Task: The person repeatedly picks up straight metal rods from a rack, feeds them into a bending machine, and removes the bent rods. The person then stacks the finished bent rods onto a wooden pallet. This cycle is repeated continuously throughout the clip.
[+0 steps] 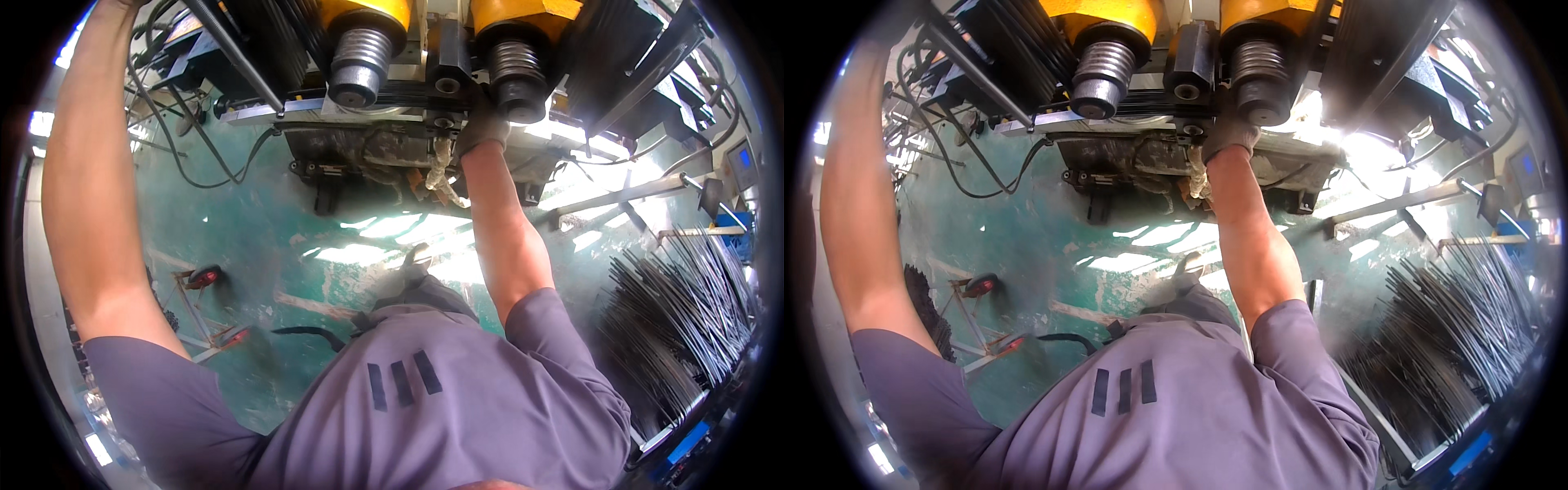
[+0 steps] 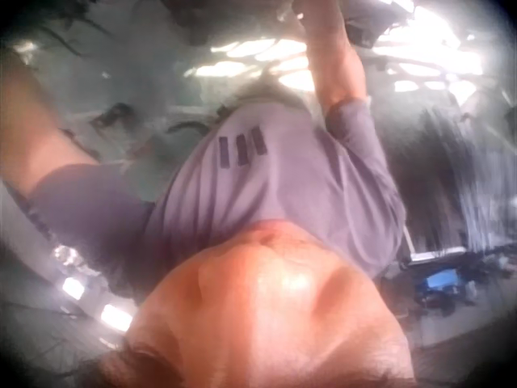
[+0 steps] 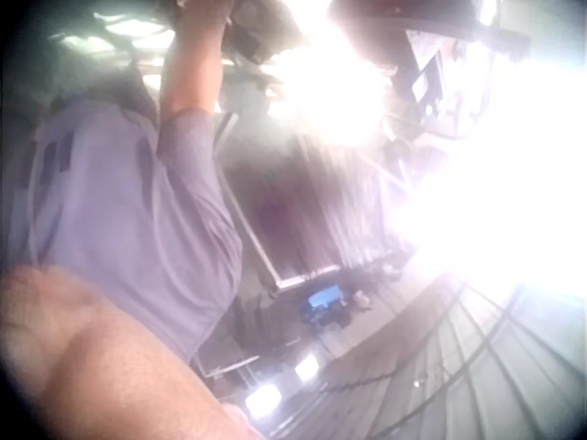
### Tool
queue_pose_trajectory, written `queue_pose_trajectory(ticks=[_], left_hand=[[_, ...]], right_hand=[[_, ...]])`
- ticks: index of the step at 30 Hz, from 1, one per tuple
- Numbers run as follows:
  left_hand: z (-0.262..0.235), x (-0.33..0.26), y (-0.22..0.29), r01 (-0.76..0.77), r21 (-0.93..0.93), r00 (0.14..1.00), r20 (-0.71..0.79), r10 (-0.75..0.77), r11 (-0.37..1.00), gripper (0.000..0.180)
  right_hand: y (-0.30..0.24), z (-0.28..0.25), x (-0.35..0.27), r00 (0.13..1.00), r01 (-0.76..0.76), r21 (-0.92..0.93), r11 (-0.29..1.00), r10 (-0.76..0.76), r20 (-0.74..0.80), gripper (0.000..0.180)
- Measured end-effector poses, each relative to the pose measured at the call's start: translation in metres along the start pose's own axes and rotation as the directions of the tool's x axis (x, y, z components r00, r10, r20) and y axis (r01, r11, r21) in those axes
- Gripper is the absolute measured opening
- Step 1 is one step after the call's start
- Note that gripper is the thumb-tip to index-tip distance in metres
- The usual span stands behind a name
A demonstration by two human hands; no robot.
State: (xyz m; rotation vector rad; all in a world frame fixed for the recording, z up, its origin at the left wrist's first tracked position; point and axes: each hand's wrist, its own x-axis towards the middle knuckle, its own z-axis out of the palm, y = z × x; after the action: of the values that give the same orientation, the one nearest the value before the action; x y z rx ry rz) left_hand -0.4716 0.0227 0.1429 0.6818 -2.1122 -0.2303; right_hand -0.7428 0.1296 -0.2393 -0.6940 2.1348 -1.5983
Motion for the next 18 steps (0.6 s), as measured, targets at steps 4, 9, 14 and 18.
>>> queue_pose_trajectory(ticks=[4, 9, 14, 18], left_hand=[[-0.025, -0.051, 0.013, 0.011, -0.003, 1.000, -0.029, -0.011, 1.000, 0.037], [-0.088, -0.162, 0.048, 0.056, 0.024, 0.995, -0.082, -0.054, 0.998, 0.036], [-0.136, -0.286, 0.112, 0.171, 0.061, 0.972, -0.173, -0.159, 0.983, 0.035], [-0.147, -0.374, 0.177, 0.336, 0.045, 0.907, -0.284, -0.311, 0.941, 0.035]], right_hand=[[-0.007, -0.020, -0.053, 1.000, -0.014, 0.471, 0.882, 0.018, -0.004, 0.035], [0.008, -0.072, -0.163, 0.963, -0.038, 0.620, 0.784, -0.137, 0.233, 0.023], [0.020, -0.126, -0.205, 0.860, -0.355, 0.617, 0.702, -0.014, 0.511, 0.022], [0.002, -0.133, -0.208, 0.538, -0.131, 0.442, 0.887, -0.311, 0.784, 0.032]])
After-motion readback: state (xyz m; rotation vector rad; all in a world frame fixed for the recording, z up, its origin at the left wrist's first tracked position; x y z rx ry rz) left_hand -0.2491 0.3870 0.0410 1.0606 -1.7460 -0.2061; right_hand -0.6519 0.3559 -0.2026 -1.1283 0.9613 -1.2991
